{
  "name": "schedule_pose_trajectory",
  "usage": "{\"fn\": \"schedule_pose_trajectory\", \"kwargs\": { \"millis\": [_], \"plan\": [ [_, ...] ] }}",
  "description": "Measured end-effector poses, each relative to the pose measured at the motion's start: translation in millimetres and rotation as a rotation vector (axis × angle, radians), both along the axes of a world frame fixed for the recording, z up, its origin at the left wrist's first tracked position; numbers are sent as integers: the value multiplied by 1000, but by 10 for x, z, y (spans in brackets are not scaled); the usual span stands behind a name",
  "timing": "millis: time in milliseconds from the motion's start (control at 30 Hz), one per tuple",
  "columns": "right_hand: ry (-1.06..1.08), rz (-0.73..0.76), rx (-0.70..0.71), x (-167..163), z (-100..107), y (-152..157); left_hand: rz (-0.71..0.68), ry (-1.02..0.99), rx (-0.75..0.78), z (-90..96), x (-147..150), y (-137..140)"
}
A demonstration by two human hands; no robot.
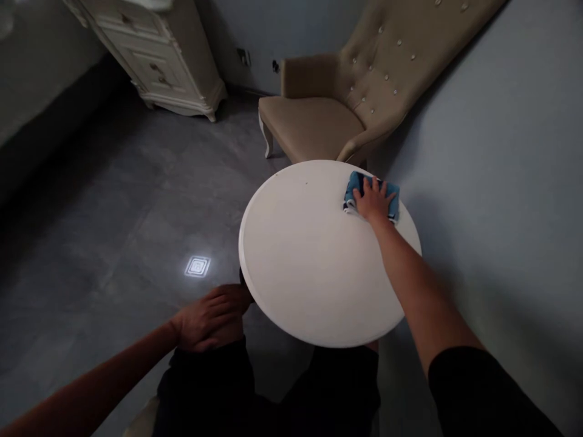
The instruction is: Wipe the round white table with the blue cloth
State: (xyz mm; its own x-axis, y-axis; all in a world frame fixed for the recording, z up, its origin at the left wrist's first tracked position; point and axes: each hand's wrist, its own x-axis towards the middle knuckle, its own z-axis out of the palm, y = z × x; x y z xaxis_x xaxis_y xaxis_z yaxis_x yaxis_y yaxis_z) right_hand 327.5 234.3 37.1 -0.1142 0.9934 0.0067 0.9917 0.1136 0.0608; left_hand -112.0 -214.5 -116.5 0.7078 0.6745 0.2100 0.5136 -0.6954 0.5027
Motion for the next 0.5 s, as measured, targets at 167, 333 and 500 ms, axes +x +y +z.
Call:
{"fn": "schedule_pose_trajectory", "kwargs": {
  "millis": [167,333,500],
  "plan": [
    [-41,-63,-1,-91,-51,687,-22,-54,89,-58,-137,2],
    [-19,-39,7,-110,-44,380,-44,-63,170,2,-140,25],
    [-22,31,-15,-114,-22,-681,-55,-73,126,20,-70,2]
  ]
}}
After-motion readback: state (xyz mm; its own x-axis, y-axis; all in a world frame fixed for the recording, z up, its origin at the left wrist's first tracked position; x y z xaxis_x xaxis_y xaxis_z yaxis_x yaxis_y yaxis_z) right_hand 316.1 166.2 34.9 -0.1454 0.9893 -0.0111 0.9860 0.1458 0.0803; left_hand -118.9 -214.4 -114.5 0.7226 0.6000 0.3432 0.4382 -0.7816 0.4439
